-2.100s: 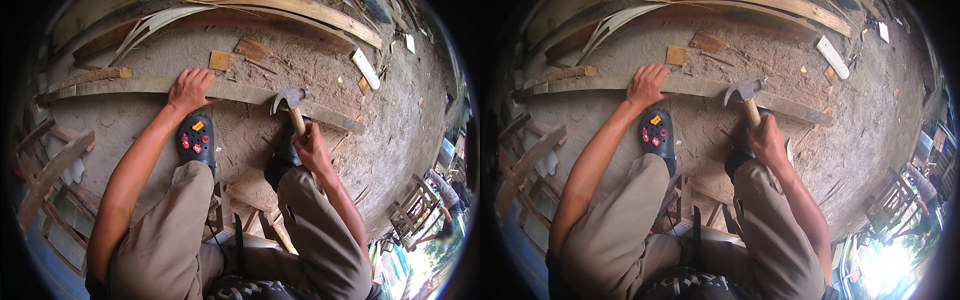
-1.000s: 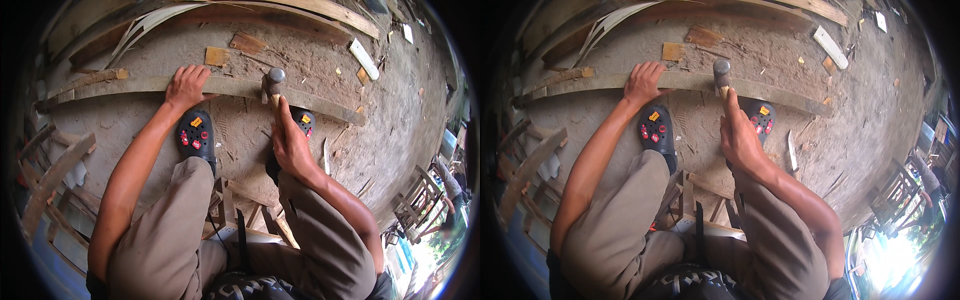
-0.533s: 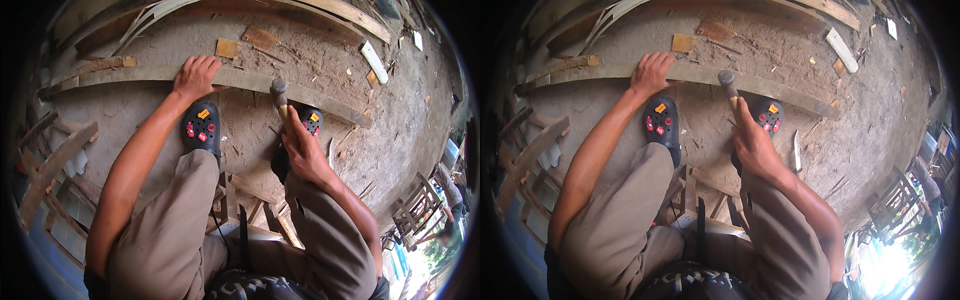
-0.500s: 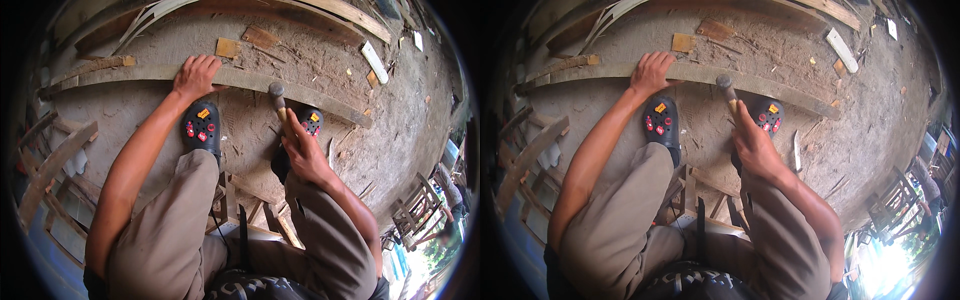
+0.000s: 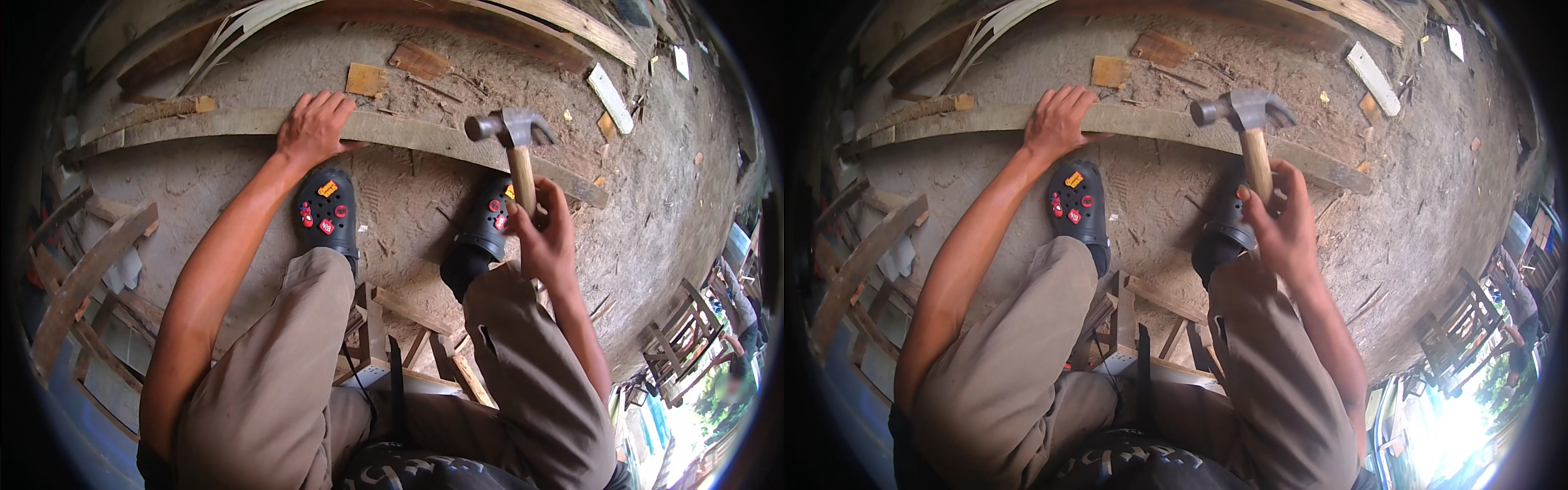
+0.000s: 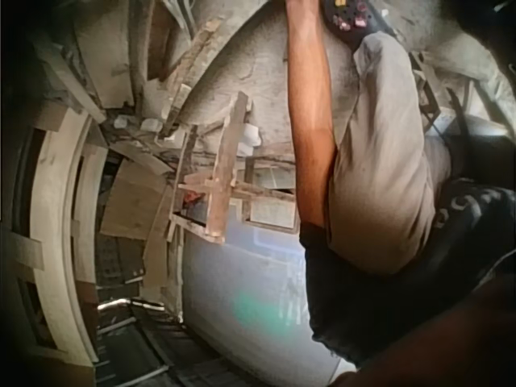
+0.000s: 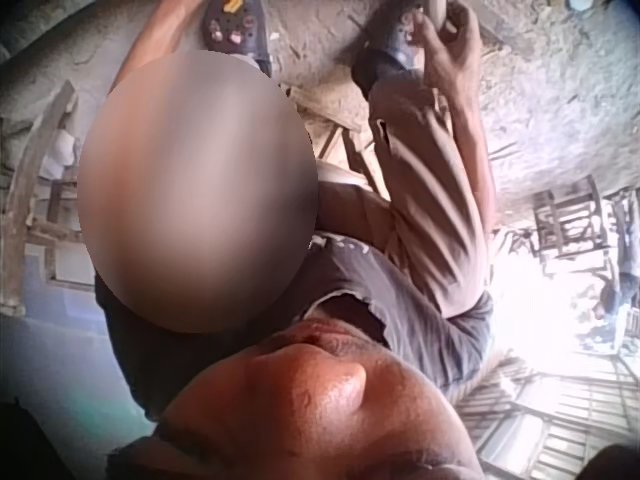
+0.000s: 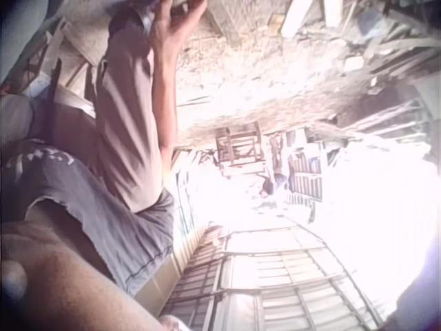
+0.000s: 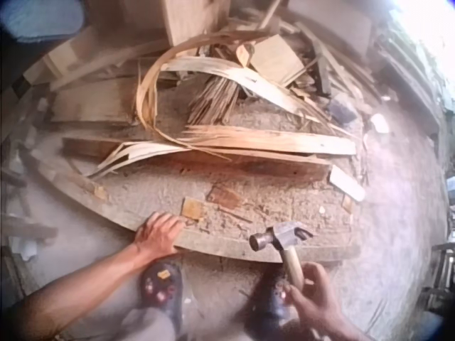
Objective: The person sits on the floor and uses a hammer to repeatedly strike a long wooden plank, then uses a hand saw to cut the plank. The person handles the wood and tools directly while seated.
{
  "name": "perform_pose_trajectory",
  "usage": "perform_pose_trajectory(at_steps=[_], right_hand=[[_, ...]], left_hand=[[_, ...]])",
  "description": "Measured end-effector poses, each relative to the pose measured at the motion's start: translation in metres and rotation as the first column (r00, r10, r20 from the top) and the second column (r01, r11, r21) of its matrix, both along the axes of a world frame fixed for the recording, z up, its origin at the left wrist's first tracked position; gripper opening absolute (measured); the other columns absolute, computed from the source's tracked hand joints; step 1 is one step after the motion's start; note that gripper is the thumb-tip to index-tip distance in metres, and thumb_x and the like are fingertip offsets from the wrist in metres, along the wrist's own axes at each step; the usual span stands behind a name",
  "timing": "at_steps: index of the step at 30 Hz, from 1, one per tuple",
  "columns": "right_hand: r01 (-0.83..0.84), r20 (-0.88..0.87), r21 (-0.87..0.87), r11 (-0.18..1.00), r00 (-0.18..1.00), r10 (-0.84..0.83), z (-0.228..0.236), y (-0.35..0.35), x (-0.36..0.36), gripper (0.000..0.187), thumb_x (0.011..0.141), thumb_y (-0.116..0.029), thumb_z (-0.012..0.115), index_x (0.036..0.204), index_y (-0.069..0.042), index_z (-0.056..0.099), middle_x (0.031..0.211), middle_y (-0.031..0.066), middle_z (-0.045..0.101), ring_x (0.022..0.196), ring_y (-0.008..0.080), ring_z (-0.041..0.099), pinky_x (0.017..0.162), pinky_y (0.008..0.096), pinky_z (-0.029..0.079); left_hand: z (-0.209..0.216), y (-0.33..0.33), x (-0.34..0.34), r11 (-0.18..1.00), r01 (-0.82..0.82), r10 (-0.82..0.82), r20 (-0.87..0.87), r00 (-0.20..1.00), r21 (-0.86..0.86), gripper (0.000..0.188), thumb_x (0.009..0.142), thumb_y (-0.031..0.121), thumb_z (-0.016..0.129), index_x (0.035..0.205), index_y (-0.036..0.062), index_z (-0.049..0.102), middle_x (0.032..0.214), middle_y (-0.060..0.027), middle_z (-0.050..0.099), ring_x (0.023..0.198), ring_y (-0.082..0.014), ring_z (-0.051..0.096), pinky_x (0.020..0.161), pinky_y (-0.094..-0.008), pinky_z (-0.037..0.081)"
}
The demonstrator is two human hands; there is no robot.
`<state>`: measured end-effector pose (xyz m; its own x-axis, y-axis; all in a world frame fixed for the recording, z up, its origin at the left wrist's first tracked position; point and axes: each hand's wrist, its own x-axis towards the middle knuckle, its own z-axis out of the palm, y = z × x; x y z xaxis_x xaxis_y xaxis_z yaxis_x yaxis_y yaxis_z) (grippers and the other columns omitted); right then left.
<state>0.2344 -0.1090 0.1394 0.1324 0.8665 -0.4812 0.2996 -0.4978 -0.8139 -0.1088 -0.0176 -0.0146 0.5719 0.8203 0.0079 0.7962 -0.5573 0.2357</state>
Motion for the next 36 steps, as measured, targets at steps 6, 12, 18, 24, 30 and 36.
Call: perform_pose_trajectory(at_steps=[6, 12, 18, 24, 30, 36], right_hand=[[-0.160, -0.043, -0.356, 0.921, 0.987, 0.155, -0.009, 0.025, 0.028, 0.043, 0.099, -0.023, 0.069, 0.131, 0.001, 0.053, 0.076, -0.0020, 0.054, 0.053, 0.0042, 0.049, 0.044, 0.0227, 0.040], [-0.325, -0.016, -0.306, 0.895, 0.942, 0.336, 0.004, 0.054, 0.037, 0.054, 0.100, -0.031, 0.066, 0.142, 0.000, 0.053, 0.076, 0.0029, 0.062, 0.057, 0.0071, 0.051, 0.051, 0.0284, 0.042], [-0.556, 0.118, -0.301, 0.775, 0.785, 0.608, -0.005, 0.075, 0.048, 0.053, 0.101, -0.028, 0.064, 0.148, -0.006, 0.052, 0.085, 0.0088, 0.069, 0.067, 0.0111, 0.059, 0.061, 0.0322, 0.048], [-0.570, -0.012, -0.338, 0.749, 0.798, 0.602, 0.005, 0.100, 0.064, 0.055, 0.100, -0.029, 0.065, 0.149, -0.010, 0.050, 0.085, 0.0070, 0.071, 0.055, 0.0087, 0.057, 0.047, 0.0297, 0.048], [-0.607, 0.028, -0.253, 0.753, 0.774, 0.633, -0.004, 0.087, 0.059, 0.057, 0.103, -0.038, 0.061, 0.150, -0.008, 0.050, 0.070, -0.0010, 0.056, 0.049, 0.0060, 0.052, 0.042, 0.0256, 0.043], [-0.472, 0.309, -0.199, 0.859, 0.801, 0.512, 0.011, 0.050, 0.030, 0.046, 0.104, -0.032, 0.059, 0.140, -0.005, 0.057, 0.081, 0.0154, 0.071, 0.060, 0.0230, 0.062, 0.065, 0.0393, 0.052]], left_hand=[[0.000, 0.001, -0.001, 0.999, 0.030, -0.031, 0.024, 0.999, 0.026, 0.068, 0.070, 0.061, 0.078, 0.110, 0.0077, 0.063, 0.106, -0.0066, 0.065, 0.103, -0.0244, 0.062, 0.086, -0.0385, 0.046], [-0.002, 0.000, -0.002, 0.999, 0.005, -0.007, 0.048, 0.999, 0.042, 0.069, 0.071, 0.061, 0.078, 0.111, 0.0072, 0.063, 0.107, -0.0076, 0.065, 0.102, -0.0258, 0.063, 0.086, -0.0394, 0.046], [0.000, 0.000, 0.000, 1.000, 0.014, -0.014, 0.024, 1.000, 0.013, 0.068, 0.071, 0.060, 0.078, 0.111, 0.0075, 0.063, 0.107, -0.0077, 0.065, 0.104, -0.0254, 0.063, 0.086, -0.0395, 0.046], [0.002, 0.003, -0.001, 1.000, 0.011, -0.011, -0.003, 1.000, -0.009, 0.067, 0.070, 0.058, 0.080, 0.112, 0.0080, 0.063, 0.108, -0.0072, 0.065, 0.102, -0.0245, 0.063, 0.086, -0.0396, 0.046], [0.000, 0.001, -0.001, 0.998, 0.023, -0.025, 0.037, 0.999, 0.051, 0.069, 0.069, 0.061, 0.080, 0.110, 0.0081, 0.063, 0.104, -0.0061, 0.065, 0.099, -0.0236, 0.063, 0.084, -0.0378, 0.046], [0.006, 0.004, 0.001, 0.999, -0.011, 0.011, 0.017, 1.000, -0.039, 0.067, 0.070, 0.059, 0.081, 0.110, 0.0083, 0.062, 0.102, -0.0061, 0.064, 0.102, -0.0233, 0.062, 0.085, -0.0384, 0.045]])
